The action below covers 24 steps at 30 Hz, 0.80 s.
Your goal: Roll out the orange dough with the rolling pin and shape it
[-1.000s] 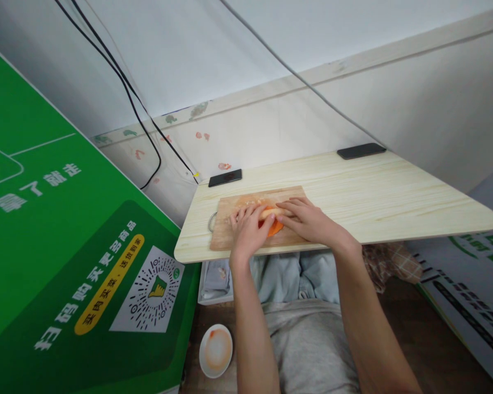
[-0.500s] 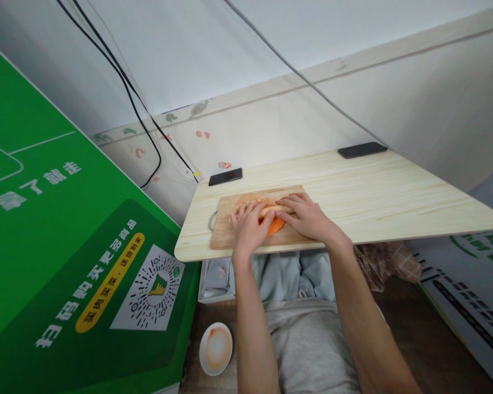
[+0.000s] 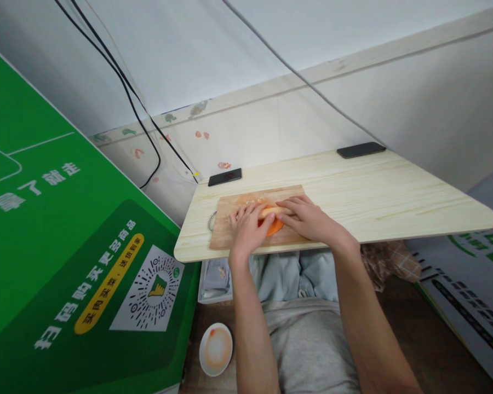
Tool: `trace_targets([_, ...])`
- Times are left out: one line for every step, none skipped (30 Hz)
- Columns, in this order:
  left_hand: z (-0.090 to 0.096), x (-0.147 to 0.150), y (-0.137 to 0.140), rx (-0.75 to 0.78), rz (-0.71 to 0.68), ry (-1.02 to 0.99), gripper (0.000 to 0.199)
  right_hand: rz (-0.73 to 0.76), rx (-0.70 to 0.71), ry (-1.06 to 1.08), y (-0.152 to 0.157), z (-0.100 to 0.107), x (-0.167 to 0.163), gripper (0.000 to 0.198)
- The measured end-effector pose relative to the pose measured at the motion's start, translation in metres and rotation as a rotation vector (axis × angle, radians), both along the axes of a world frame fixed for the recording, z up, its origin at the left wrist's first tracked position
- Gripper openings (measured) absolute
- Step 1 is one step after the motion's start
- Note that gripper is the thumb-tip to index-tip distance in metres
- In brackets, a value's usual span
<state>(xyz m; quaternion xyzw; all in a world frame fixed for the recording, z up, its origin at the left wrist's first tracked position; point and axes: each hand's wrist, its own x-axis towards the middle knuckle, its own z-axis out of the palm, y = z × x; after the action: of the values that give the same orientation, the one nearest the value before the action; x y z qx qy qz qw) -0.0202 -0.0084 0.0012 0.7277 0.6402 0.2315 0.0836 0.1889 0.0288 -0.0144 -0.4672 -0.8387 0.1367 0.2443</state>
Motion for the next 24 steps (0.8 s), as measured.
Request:
trace_targets([0.001, -0.001, -0.001, -0.012, -0.008, 0.005, 0.035, 0.003, -0.005, 0.002, -0.001, 0.001, 0.001, 0.051])
trace_targets([0.001, -0.001, -0.002, -0.022, -0.014, 0.006, 0.037, 0.008, -0.012, 0.006, -0.003, 0.002, 0.002, 0.052])
trace_targets([0.002, -0.002, -0.003, -0.028, -0.020, 0.005, 0.037, 0.013, -0.019, 0.010, -0.004, 0.003, 0.003, 0.052])
trace_targets([0.002, -0.002, -0.003, -0.030, -0.023, 0.003, 0.038, 0.018, -0.027, 0.014, -0.005, 0.003, 0.004, 0.053])
trace_targets([0.002, -0.002, -0.004, -0.031, -0.024, -0.001, 0.037, 0.019, -0.035, 0.017, -0.006, 0.004, 0.004, 0.053])
trace_targets([0.002, -0.002, -0.004, -0.031, -0.024, -0.003, 0.037, 0.018, -0.043, 0.018, -0.007, 0.005, 0.004, 0.053])
trace_targets([0.002, -0.002, -0.004, -0.029, -0.022, -0.004, 0.037, 0.016, -0.048, 0.017, -0.007, 0.005, 0.004, 0.053])
trace_targets([0.002, -0.002, -0.003, -0.027, -0.018, -0.003, 0.037, 0.014, -0.052, 0.015, -0.006, 0.005, 0.003, 0.053])
trace_targets([0.001, -0.002, -0.003, -0.023, -0.014, -0.001, 0.036, 0.011, -0.052, 0.012, -0.006, 0.005, 0.003, 0.053])
trace_targets([0.001, -0.001, -0.002, -0.018, -0.009, 0.000, 0.036, 0.008, -0.050, 0.011, -0.005, 0.004, 0.002, 0.053])
trace_targets([0.000, -0.001, -0.002, -0.010, -0.005, 0.000, 0.036, 0.006, -0.046, 0.012, -0.004, 0.004, 0.002, 0.053])
trace_targets([0.000, 0.000, -0.001, -0.002, -0.001, -0.002, 0.035, 0.004, -0.040, 0.016, -0.003, 0.003, 0.001, 0.052])
trace_targets([-0.001, 0.001, 0.000, 0.007, 0.003, -0.004, 0.035, 0.001, -0.033, 0.020, -0.002, 0.002, 0.000, 0.051])
trace_targets([-0.001, 0.001, 0.001, 0.014, 0.006, -0.007, 0.034, -0.002, -0.026, 0.024, 0.000, 0.001, -0.001, 0.050])
trace_targets([-0.002, 0.002, 0.002, 0.019, 0.011, -0.009, 0.033, -0.007, -0.017, 0.025, 0.000, 0.001, -0.002, 0.049])
trace_targets([-0.002, 0.003, 0.002, 0.023, 0.017, -0.011, 0.033, -0.016, -0.009, 0.023, 0.001, 0.001, -0.004, 0.048])
trace_targets([-0.002, 0.004, 0.003, 0.025, 0.025, -0.013, 0.032, -0.028, -0.001, 0.020, 0.002, 0.001, -0.005, 0.047])
trace_targets([-0.003, 0.005, 0.004, 0.027, 0.033, -0.016, 0.032, -0.041, 0.006, 0.016, 0.002, 0.002, -0.006, 0.046])
trace_targets([-0.003, 0.005, 0.004, 0.028, 0.040, -0.020, 0.032, -0.054, 0.012, 0.013, 0.002, 0.003, -0.008, 0.044])
trace_targets([-0.003, 0.006, 0.004, 0.031, 0.046, -0.024, 0.032, -0.064, 0.017, 0.010, 0.002, 0.004, -0.009, 0.044])
trace_targets([-0.003, 0.007, 0.005, 0.034, 0.050, -0.031, 0.031, -0.069, 0.020, 0.008, 0.002, 0.004, -0.010, 0.043])
trace_targets([-0.003, 0.007, 0.005, 0.038, 0.052, -0.037, 0.031, -0.072, 0.023, 0.007, 0.002, 0.005, -0.011, 0.043])
trace_targets([-0.003, 0.007, 0.004, 0.042, 0.053, -0.043, 0.031, -0.073, 0.025, 0.006, 0.002, 0.005, -0.011, 0.043])
trace_targets([-0.003, 0.007, 0.004, 0.046, 0.052, -0.048, 0.030, -0.073, 0.025, 0.005, 0.002, 0.005, -0.011, 0.043])
